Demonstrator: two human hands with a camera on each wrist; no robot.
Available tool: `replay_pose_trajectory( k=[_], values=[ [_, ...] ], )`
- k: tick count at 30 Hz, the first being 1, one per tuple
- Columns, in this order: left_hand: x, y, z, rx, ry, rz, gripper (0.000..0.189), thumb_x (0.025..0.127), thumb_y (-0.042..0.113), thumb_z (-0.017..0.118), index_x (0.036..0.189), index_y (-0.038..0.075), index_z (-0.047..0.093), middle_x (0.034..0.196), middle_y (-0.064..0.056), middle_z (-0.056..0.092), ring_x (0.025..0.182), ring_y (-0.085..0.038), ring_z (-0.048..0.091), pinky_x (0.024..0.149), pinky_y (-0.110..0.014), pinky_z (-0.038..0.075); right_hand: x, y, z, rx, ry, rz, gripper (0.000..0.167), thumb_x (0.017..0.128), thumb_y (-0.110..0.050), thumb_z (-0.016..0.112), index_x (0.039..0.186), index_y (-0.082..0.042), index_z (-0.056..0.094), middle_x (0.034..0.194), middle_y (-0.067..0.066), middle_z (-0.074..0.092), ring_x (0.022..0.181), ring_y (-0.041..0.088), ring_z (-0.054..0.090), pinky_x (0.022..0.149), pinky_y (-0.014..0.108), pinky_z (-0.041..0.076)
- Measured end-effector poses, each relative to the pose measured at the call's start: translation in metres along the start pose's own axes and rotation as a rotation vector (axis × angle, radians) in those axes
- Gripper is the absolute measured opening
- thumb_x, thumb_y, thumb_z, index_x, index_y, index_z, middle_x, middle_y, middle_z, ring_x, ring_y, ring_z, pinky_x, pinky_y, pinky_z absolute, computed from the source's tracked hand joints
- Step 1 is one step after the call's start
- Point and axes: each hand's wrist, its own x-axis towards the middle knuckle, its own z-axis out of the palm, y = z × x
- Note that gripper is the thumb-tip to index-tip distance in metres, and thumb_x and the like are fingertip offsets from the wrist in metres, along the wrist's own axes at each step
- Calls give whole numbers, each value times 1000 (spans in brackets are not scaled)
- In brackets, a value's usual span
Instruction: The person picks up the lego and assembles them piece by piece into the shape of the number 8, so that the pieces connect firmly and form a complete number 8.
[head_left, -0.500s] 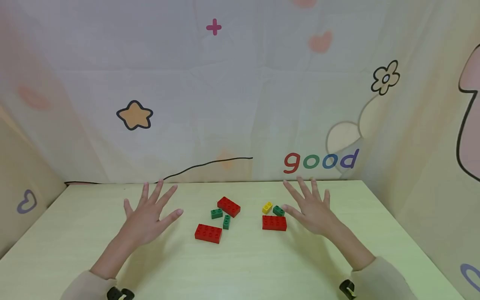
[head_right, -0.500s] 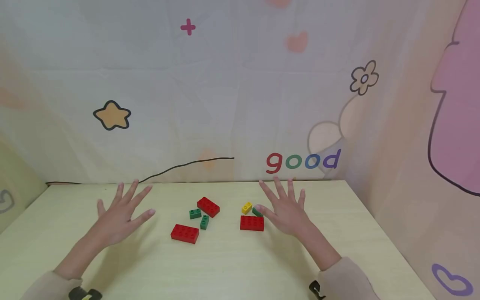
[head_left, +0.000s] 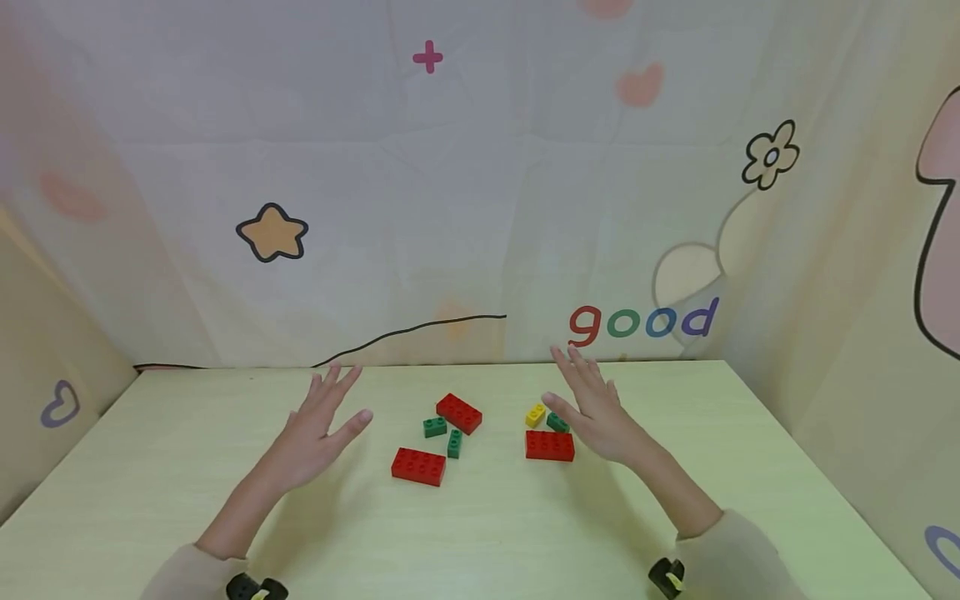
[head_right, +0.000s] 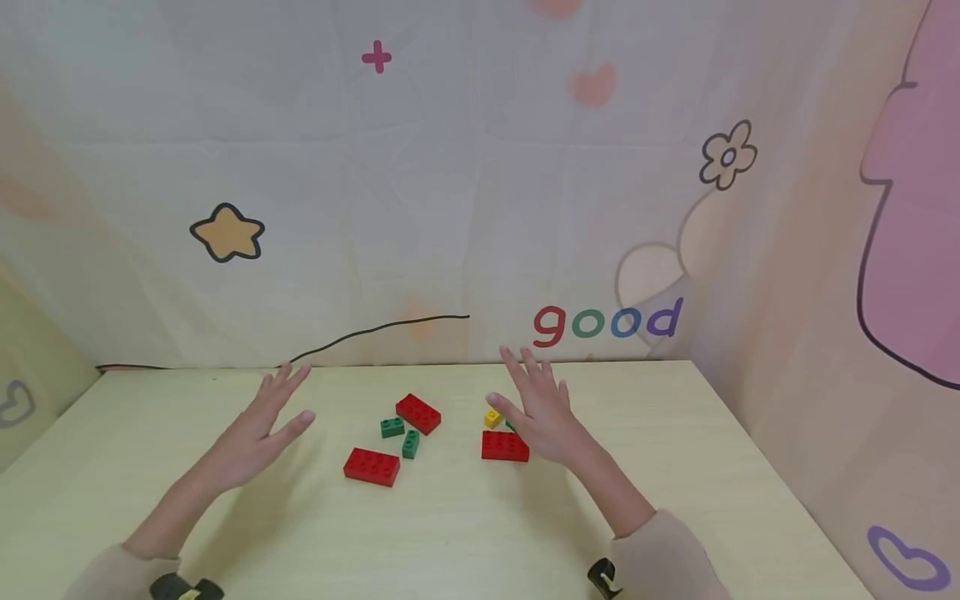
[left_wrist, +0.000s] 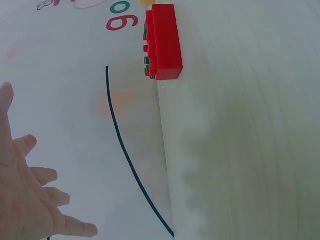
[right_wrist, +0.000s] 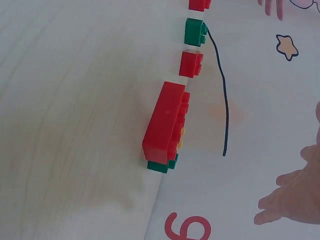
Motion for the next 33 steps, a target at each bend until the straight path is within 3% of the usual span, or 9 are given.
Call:
replay_pose_trajectory(
  k=[3,6,8,12,17,24,33],
  values=[
    [2,0,3,-71,17,23,66,93,42,47,146,19,17,151,-14,10,137,-39,3,96,-71,11,2,-3,4,80,13,-15,67,94,-40,45,147,-17,11,151,15,7,137,40,2,100,67,1],
    [3,1,6,-131,26,30,66,93,40,48,146,17,18,150,-13,16,136,-37,11,100,-65,17,5,-6,10,129,38,-17,69,92,-36,50,147,-14,15,151,13,13,137,35,10,102,64,14],
    [3,1,8,-176,22,21,67,92,41,49,146,16,19,150,-11,20,135,-37,17,101,-61,21,8,-8,15,149,55,-11,69,90,-34,54,146,-13,18,150,13,18,136,34,16,100,61,24],
    [3,1,14,-254,-14,-13,70,89,40,56,144,13,24,146,-12,27,131,-38,26,99,-58,29,13,-14,26,200,77,3,69,88,-28,60,144,-10,25,147,13,26,132,34,26,99,53,33],
    [3,1,20,-301,-62,-52,67,85,32,64,138,7,32,139,-16,37,126,-37,35,97,-52,36,20,-21,39,295,71,21,65,86,-22,63,141,-6,32,143,16,33,127,35,36,97,44,37],
    [7,0,28,-377,-120,-103,58,84,25,65,133,5,39,135,-18,42,123,-36,41,98,-48,37,27,-26,54,388,27,64,58,85,-18,64,137,-6,40,138,14,42,123,33,42,96,43,38],
    [13,-3,36,-396,-221,-111,48,82,5,65,125,-1,45,127,-19,48,118,-37,45,94,-46,42,33,-22,71,488,-73,95,50,85,-16,65,130,-3,48,131,17,49,118,33,48,91,39,45]
  ],
)
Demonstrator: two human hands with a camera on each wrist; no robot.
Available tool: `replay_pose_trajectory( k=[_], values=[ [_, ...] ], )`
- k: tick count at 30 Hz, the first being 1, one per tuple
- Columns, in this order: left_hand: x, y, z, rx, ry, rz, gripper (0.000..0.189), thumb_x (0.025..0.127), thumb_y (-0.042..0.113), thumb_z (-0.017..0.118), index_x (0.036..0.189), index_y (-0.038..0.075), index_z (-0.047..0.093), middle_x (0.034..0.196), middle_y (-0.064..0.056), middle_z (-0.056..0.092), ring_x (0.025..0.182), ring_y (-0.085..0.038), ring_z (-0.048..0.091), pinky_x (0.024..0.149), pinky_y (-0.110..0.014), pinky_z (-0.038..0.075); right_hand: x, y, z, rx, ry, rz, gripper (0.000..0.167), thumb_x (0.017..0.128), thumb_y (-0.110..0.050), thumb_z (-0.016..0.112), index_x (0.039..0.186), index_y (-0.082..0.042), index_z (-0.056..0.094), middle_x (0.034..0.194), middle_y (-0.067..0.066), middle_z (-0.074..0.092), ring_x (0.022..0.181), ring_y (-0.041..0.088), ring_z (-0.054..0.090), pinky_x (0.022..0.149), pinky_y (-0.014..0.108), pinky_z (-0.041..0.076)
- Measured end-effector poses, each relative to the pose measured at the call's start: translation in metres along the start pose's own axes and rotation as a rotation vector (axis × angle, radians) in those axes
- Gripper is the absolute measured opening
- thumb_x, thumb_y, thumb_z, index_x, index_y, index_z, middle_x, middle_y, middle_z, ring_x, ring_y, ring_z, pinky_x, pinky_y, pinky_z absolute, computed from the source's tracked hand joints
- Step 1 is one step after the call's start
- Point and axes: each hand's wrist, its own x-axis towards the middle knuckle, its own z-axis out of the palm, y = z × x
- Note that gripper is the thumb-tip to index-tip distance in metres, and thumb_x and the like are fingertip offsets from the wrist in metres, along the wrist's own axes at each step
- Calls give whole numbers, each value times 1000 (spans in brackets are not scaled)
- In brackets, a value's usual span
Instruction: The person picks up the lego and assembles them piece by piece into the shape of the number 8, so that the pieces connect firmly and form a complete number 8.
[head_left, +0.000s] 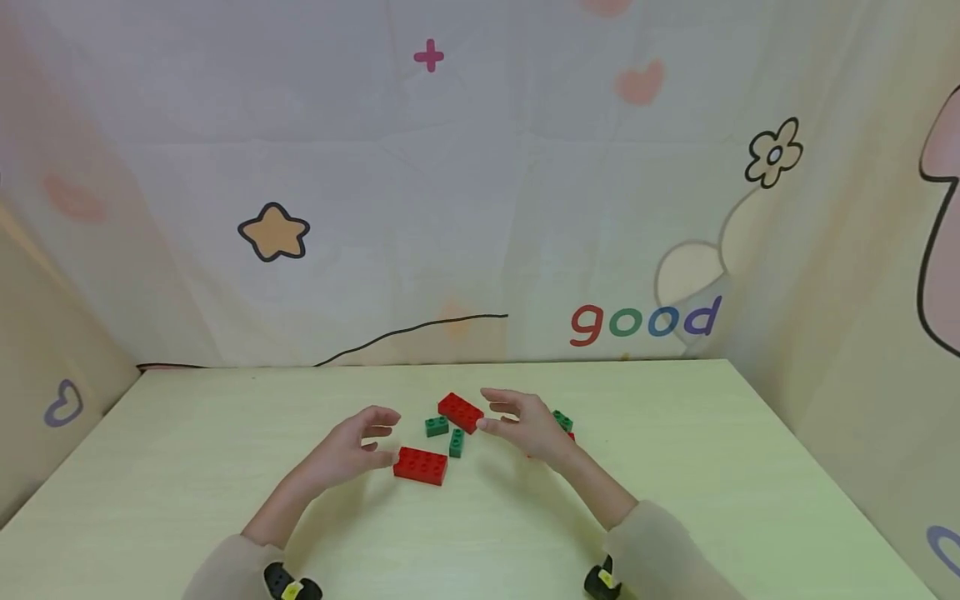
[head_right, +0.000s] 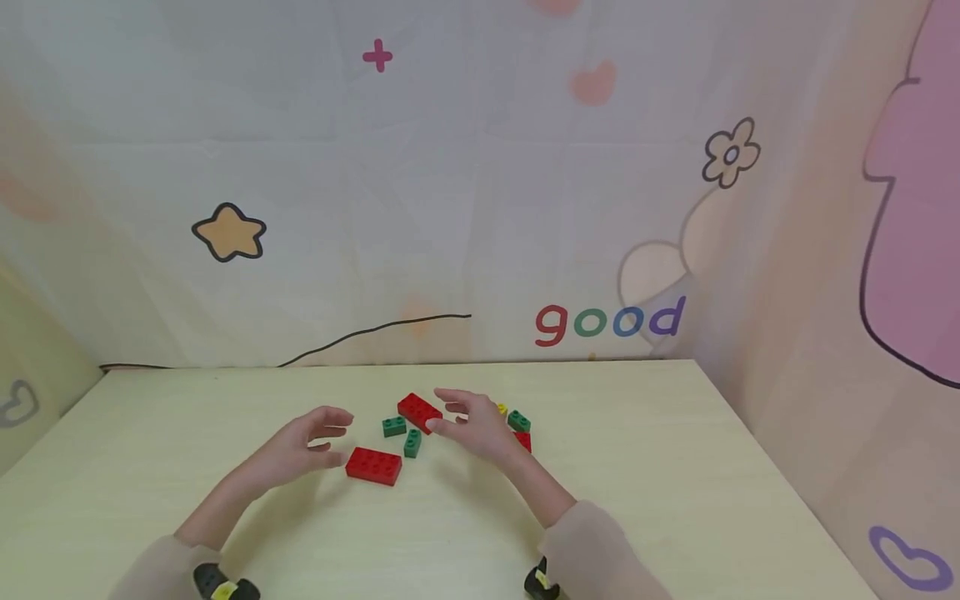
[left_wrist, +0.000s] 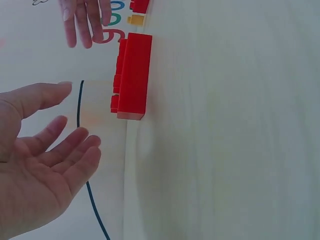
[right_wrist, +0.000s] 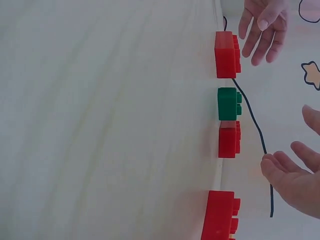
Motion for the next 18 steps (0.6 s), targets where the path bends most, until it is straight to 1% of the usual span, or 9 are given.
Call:
replay_pose_trajectory(
  k=[5,8,14,18],
  values=[
    [6,-1,5,-5,-50,-5,48,79,0,67,122,-3,47,123,-18,50,115,-37,46,93,-46,42,6,5,4,3,-50,24,49,84,-19,66,127,-2,50,128,17,52,114,32,51,89,38,47],
    [8,0,8,16,-70,-16,47,77,-1,67,121,-2,48,122,-17,51,114,-37,47,92,-46,43,10,6,8,-25,-70,56,48,83,-21,67,126,-4,53,124,14,55,111,30,53,86,37,48],
    [12,0,12,77,-91,-40,47,75,-4,68,119,0,51,120,-15,53,111,-34,50,89,-44,46,17,6,16,-84,-123,114,41,82,-20,69,120,-8,59,117,8,59,104,26,55,79,33,51],
    [14,-1,16,104,-91,-85,47,73,-6,70,116,2,54,116,-10,56,108,-30,52,87,-41,47,19,5,20,-135,-144,146,39,80,-20,70,117,-11,62,109,4,61,93,20,56,71,28,51]
  ],
)
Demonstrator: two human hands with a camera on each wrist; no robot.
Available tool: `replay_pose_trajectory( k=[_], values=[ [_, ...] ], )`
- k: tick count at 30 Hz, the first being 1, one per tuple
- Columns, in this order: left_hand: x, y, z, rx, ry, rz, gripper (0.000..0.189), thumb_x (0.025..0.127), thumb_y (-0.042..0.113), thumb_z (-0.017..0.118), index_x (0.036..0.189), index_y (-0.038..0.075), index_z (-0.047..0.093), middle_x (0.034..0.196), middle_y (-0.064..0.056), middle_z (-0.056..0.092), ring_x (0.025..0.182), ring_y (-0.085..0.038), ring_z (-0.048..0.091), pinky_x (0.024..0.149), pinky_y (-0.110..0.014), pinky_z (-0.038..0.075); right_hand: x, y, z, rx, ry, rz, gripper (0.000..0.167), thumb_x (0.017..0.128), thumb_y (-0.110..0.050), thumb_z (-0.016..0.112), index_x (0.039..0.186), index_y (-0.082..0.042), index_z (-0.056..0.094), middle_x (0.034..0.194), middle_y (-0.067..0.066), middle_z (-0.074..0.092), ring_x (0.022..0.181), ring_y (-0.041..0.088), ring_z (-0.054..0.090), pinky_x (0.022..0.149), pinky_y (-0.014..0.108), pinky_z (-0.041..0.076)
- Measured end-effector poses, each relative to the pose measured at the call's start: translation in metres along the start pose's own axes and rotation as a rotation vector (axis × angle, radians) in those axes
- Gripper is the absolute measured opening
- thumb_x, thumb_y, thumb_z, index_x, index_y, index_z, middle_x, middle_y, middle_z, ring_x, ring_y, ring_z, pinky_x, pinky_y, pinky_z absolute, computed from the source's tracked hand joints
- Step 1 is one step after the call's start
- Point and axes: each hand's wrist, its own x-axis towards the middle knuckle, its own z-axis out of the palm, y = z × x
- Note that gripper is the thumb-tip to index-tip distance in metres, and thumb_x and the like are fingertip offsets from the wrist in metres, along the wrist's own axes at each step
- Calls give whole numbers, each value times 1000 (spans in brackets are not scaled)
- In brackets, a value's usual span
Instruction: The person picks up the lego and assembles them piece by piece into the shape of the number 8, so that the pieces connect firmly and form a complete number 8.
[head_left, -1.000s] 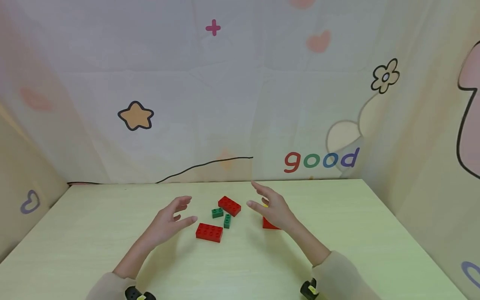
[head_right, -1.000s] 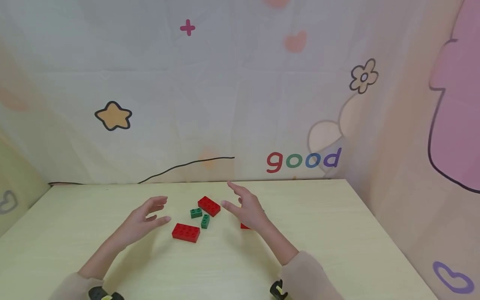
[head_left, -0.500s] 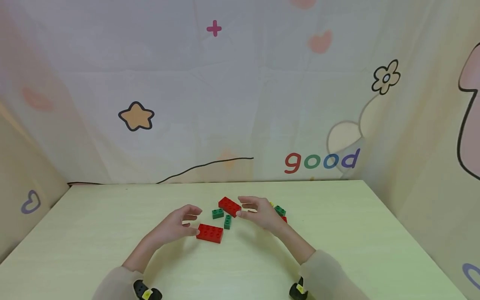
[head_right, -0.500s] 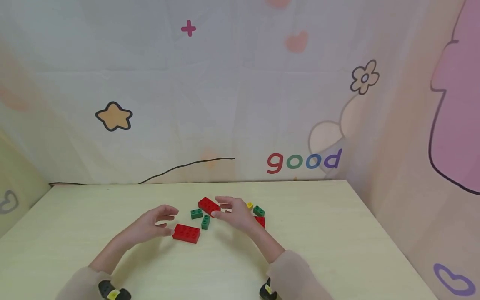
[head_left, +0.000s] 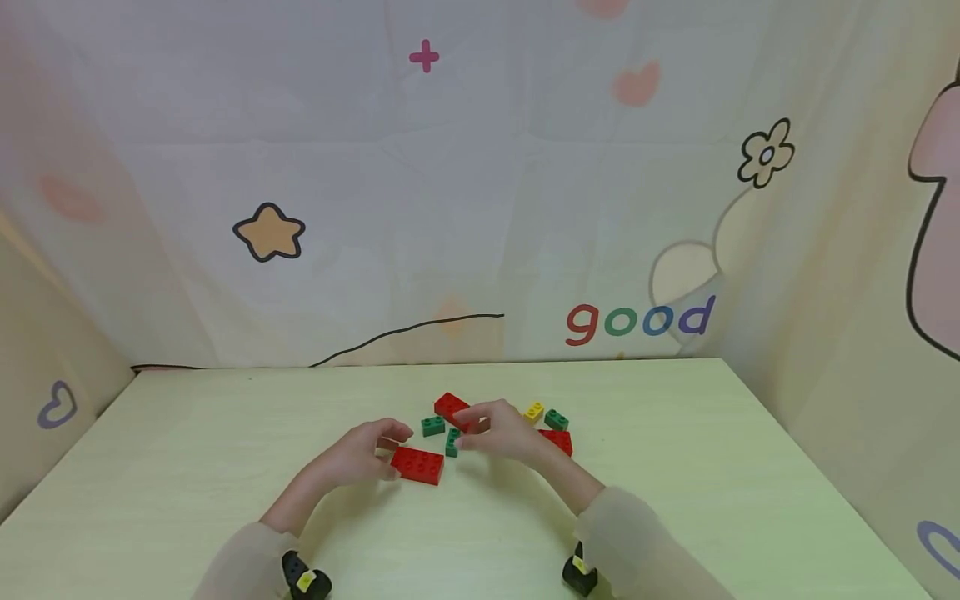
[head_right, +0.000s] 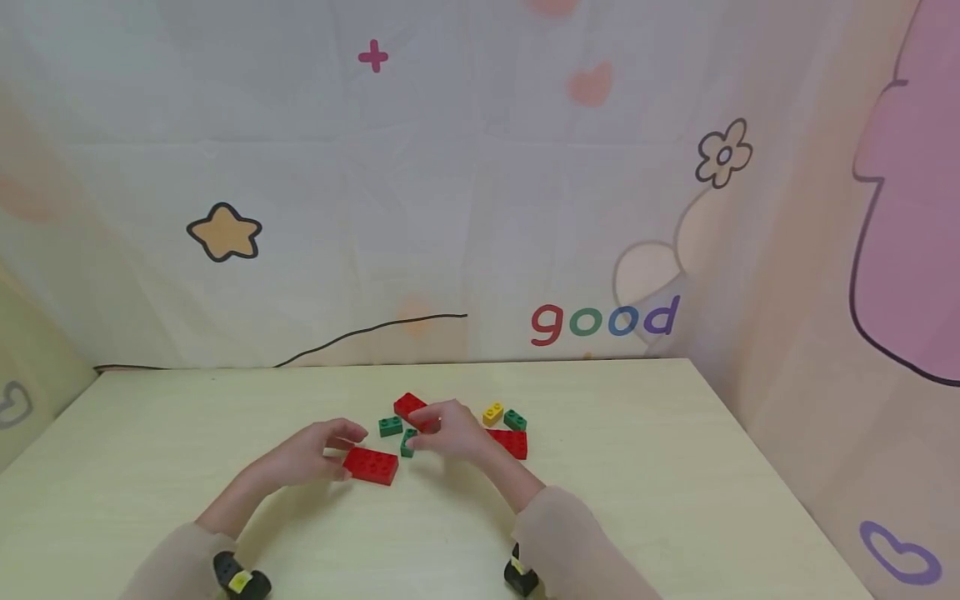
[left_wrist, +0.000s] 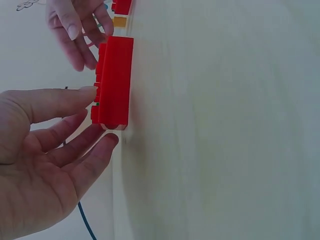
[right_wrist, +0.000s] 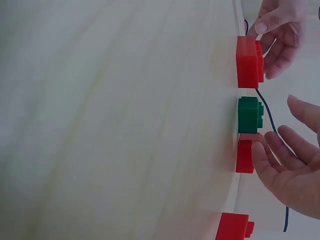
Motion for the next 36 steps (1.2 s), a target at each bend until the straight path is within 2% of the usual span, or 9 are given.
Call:
replay_pose_trajectory(
  k=[5,12,19,29,36],
  values=[
    [2,0,4,33,13,-60,46,71,-7,71,113,4,57,109,-4,59,104,-24,54,86,-38,48,3,0,4,-52,-15,0,39,79,-18,72,116,-10,63,102,2,63,84,16,55,67,26,49],
    [1,3,5,115,28,-71,42,70,-6,72,109,4,60,99,-2,60,93,-18,55,82,-36,49,7,-1,7,-115,-37,-44,40,79,-16,71,116,-6,62,100,3,63,85,18,57,68,25,49],
    [-1,7,5,189,34,-41,37,68,-8,72,102,3,64,91,-2,61,85,-17,55,77,-34,50,11,0,10,-185,-15,-55,39,78,-13,72,115,-5,63,98,3,63,83,16,57,67,24,49],
    [0,5,6,193,33,-24,34,66,-9,73,97,4,66,88,-1,62,81,-16,55,76,-33,50,12,-4,15,-289,13,-101,37,76,-10,73,111,0,64,93,6,67,78,14,54,65,21,47],
    [-1,8,5,201,31,-34,35,66,-8,73,97,4,66,87,-1,61,81,-17,54,75,-33,50,11,-7,16,-297,11,-98,38,76,-8,73,111,0,64,89,6,67,75,14,52,63,21,46]
  ],
)
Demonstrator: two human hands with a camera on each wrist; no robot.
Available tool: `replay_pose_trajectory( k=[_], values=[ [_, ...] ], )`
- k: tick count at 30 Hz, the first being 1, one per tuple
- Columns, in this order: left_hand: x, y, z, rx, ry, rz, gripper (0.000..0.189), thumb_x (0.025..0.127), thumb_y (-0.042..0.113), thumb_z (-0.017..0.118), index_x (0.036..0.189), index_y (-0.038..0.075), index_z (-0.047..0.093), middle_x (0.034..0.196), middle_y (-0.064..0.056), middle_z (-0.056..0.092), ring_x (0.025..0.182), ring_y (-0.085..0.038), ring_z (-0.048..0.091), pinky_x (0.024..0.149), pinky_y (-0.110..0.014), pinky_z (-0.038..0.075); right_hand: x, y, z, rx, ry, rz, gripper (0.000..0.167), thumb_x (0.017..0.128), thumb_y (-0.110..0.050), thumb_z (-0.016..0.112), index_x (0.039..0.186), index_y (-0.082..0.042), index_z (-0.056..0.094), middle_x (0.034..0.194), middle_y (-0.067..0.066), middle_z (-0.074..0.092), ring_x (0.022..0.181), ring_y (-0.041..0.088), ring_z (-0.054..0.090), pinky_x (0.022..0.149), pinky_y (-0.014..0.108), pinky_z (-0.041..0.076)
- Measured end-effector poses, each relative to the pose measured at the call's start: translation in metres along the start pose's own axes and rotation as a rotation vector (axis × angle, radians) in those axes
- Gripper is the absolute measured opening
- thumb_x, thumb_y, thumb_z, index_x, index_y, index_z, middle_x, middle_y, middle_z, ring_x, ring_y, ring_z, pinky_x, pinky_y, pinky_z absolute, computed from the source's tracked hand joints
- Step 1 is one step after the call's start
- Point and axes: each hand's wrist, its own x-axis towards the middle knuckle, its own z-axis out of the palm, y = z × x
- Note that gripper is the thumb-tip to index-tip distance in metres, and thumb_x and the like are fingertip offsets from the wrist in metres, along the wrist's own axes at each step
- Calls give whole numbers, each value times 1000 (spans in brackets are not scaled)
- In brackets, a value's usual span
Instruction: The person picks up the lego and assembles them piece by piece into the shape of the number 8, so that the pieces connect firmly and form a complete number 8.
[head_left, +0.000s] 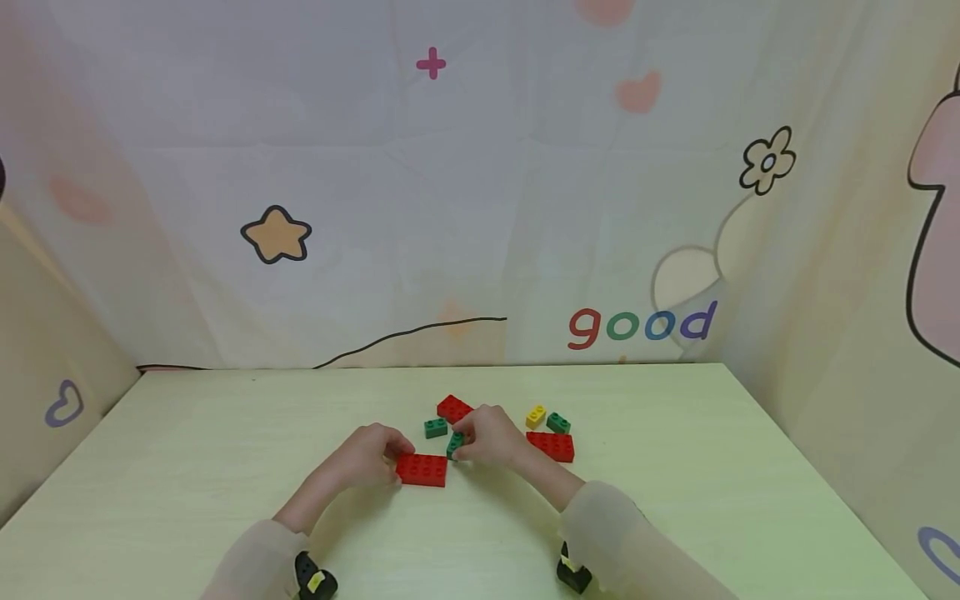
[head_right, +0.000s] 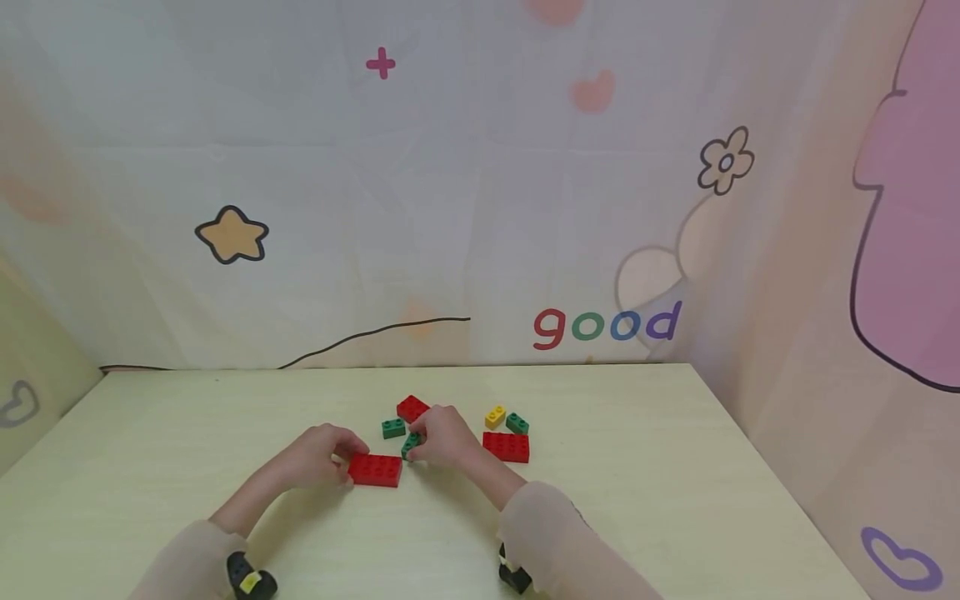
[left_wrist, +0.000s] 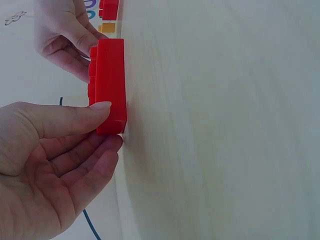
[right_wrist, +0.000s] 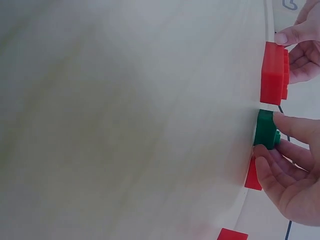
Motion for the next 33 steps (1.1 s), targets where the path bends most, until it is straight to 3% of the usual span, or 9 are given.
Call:
replay_pose_trajectory(
  k=[17,26,33],
  values=[
    [-1,7,4,-19,-43,8,33,64,-6,76,94,3,66,87,-1,60,79,-17,53,74,-33,49,-6,2,-4,-101,15,-63,31,75,-9,73,103,2,67,87,7,67,73,14,54,65,21,47],
    [-3,15,10,-10,-59,57,30,64,-2,78,92,3,67,82,-1,59,74,-16,50,68,-29,47,-21,7,-21,-20,-1,-42,34,78,-11,71,109,1,65,95,7,67,78,14,58,66,22,49],
    [-2,22,16,-4,-77,106,31,64,1,80,92,1,66,81,-1,59,73,-15,51,66,-28,48,-37,8,-30,25,-27,-110,35,78,-11,71,110,2,64,93,6,67,80,16,61,66,23,51]
  ],
)
